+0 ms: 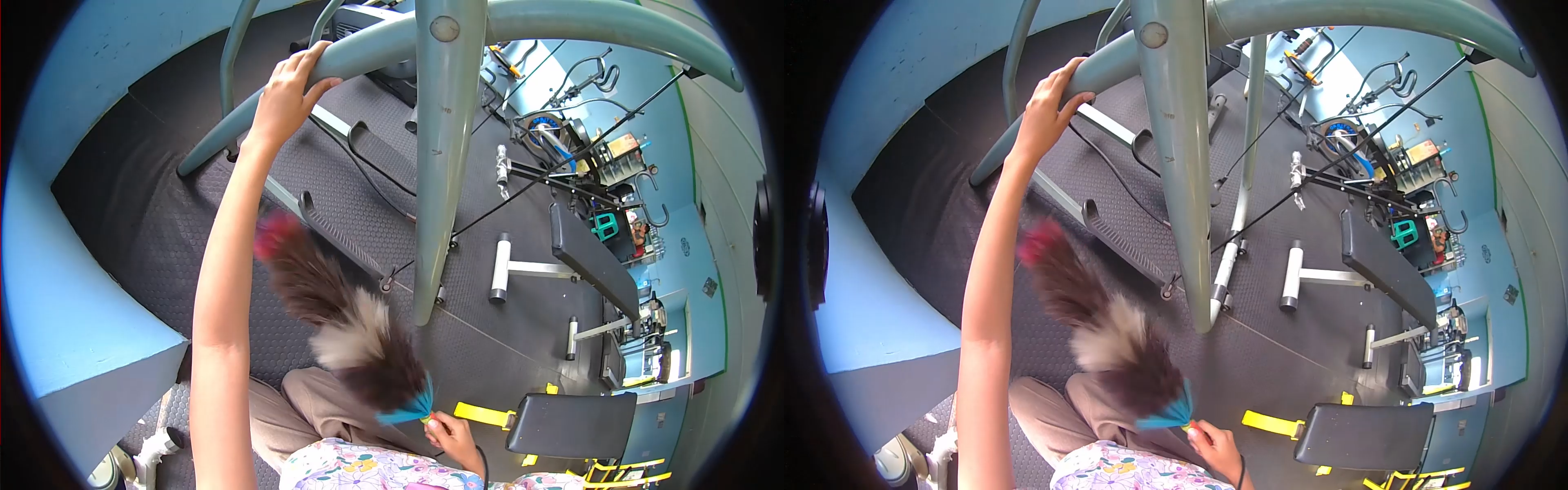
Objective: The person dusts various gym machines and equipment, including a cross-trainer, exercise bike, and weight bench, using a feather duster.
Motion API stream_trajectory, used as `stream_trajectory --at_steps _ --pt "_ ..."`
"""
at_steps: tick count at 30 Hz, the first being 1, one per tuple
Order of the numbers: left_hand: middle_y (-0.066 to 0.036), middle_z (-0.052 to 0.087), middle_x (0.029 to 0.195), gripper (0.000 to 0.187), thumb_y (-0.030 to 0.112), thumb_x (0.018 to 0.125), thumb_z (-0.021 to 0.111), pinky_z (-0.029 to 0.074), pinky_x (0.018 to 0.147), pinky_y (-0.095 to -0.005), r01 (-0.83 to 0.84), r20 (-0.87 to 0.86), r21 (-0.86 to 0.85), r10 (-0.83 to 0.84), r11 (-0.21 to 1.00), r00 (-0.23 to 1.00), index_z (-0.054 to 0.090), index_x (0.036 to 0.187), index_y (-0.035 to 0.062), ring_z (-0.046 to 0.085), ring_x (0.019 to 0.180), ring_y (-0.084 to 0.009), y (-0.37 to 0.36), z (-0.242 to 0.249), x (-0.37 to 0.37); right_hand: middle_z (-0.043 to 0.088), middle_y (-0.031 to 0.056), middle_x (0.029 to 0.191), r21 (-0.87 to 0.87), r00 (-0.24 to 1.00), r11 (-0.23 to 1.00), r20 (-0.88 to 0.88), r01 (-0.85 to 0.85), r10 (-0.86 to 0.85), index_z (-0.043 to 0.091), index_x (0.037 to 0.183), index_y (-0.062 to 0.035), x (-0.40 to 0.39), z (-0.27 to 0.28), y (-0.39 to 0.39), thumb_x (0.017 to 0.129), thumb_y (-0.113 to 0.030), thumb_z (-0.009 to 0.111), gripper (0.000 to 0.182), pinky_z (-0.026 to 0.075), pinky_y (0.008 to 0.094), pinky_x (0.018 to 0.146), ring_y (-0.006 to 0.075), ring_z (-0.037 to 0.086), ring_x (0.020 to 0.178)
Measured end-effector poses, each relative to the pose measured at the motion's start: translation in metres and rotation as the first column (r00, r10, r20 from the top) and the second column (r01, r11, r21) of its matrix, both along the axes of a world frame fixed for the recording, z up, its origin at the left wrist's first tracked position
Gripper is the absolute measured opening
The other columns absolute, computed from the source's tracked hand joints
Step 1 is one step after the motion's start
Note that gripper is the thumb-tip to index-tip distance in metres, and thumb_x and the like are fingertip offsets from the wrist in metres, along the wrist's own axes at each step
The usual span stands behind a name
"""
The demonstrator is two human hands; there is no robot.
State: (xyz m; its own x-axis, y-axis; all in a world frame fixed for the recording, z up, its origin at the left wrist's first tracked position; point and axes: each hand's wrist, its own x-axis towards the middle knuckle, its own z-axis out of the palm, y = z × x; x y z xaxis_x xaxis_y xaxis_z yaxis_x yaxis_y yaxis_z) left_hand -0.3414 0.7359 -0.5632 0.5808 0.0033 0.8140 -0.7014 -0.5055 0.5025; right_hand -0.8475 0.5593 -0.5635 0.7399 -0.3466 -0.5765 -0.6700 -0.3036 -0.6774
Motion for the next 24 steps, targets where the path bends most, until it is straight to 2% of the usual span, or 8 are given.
stream_trajectory --at_steps 2,4,7,8,12,16,18,24 --pt "-0.014 0.054 0.112 0.051 0.030 0.081 0.060 0.041 0.088 -0.0390 0.006 -0.003 0.004 -0.006 1.000 1.000 0.043 0.126 0.0132 0.051 0.104 -0.0303 0.001 0.001 0.000 0.048 0.0022 0.059 0.107 0.973 0.992 0.212 0.073 -0.094 0.051 0.083 0.0026 0.014 0.004 0.022 0.093 -0.020 0.043 0.026 0.034 0.0191 0.045 0.0054 0.041 0.049" --pt "-0.014 0.054 0.112 0.051 0.030 0.081 0.060 0.041 0.088 -0.0389 0.013 -0.011 0.005 -0.013 1.000 1.000 0.043 0.126 0.0132 0.051 0.104 -0.0306 0.002 0.002 0.000 0.044 0.0029 0.062 0.448 0.885 0.839 0.186 0.310 -0.426 0.047 0.090 -0.0003 0.028 -0.013 0.041 0.096 -0.025 0.036 0.028 0.031 0.0192 0.042 0.0051 0.036 0.046" --pt "-0.014 0.054 0.112 0.052 0.029 0.080 0.061 0.041 0.088 -0.0387 0.049 -0.035 0.000 -0.049 0.999 0.998 0.042 0.126 0.0131 0.051 0.104 -0.0310 0.004 0.004 -0.002 0.042 0.0015 0.062 0.616 0.904 0.733 0.078 0.287 -0.420 0.044 0.090 -0.0058 0.067 -0.031 0.074 0.096 -0.034 0.031 0.031 0.030 0.0178 0.041 0.0044 0.036 0.046" --pt "-0.014 0.054 0.113 0.052 0.029 0.080 0.061 0.041 0.089 -0.0387 0.072 -0.049 -0.009 -0.072 0.997 0.996 0.042 0.126 0.0131 0.051 0.104 -0.0311 0.005 0.005 -0.002 0.041 0.0009 0.062 0.755 0.930 0.615 0.018 0.229 -0.368 0.043 0.089 -0.0068 0.082 -0.043 0.081 0.096 -0.037 0.031 0.033 0.030 0.0180 0.041 0.0049 0.036 0.047" --pt "-0.017 0.054 0.111 0.053 0.030 0.079 0.061 0.042 0.087 -0.0405 0.088 -0.023 0.012 -0.087 0.996 0.996 0.042 0.125 0.0131 0.051 0.102 -0.0351 0.011 0.008 -0.001 0.039 0.0017 0.061 0.771 0.982 0.632 0.046 0.081 -0.182 0.043 0.088 -0.0060 0.156 -0.036 0.112 0.093 -0.046 0.034 0.042 0.031 0.0194 0.041 0.0061 0.034 0.046" --pt "-0.015 0.055 0.111 0.053 0.030 0.078 0.064 0.042 0.087 -0.0399 0.099 -0.071 0.050 -0.095 0.994 0.993 0.043 0.124 0.0117 0.051 0.103 -0.0340 0.017 0.011 0.002 0.038 0.0021 0.059 0.780 0.920 0.593 0.061 0.199 -0.388 0.041 0.085 -0.0079 0.124 -0.054 0.112 0.092 -0.051 0.030 0.044 0.031 0.0199 0.040 0.0073 0.034 0.044" --pt "-0.015 0.055 0.110 0.055 0.032 0.078 0.064 0.043 0.085 -0.0405 0.107 -0.073 0.052 -0.103 0.993 0.992 0.042 0.124 0.0116 0.052 0.101 -0.0349 0.018 0.011 0.001 0.040 0.0030 0.061 0.858 0.874 0.470 0.053 0.208 -0.483 0.040 0.088 -0.0066 0.107 -0.062 0.124 0.093 -0.049 0.027 0.044 0.034 0.0214 0.041 0.0081 0.036 0.045" --pt "-0.014 0.054 0.112 0.053 0.029 0.081 0.061 0.041 0.087 -0.0400 0.127 -0.102 0.077 -0.119 0.989 0.988 0.040 0.126 0.0107 0.051 0.104 -0.0326 0.014 0.016 -0.002 0.039 0.0029 0.062 0.898 0.963 0.432 0.040 0.082 -0.265 0.040 0.087 -0.0049 0.162 -0.054 0.138 0.094 -0.044 0.030 0.041 0.034 0.0220 0.045 0.0079 0.037 0.049"
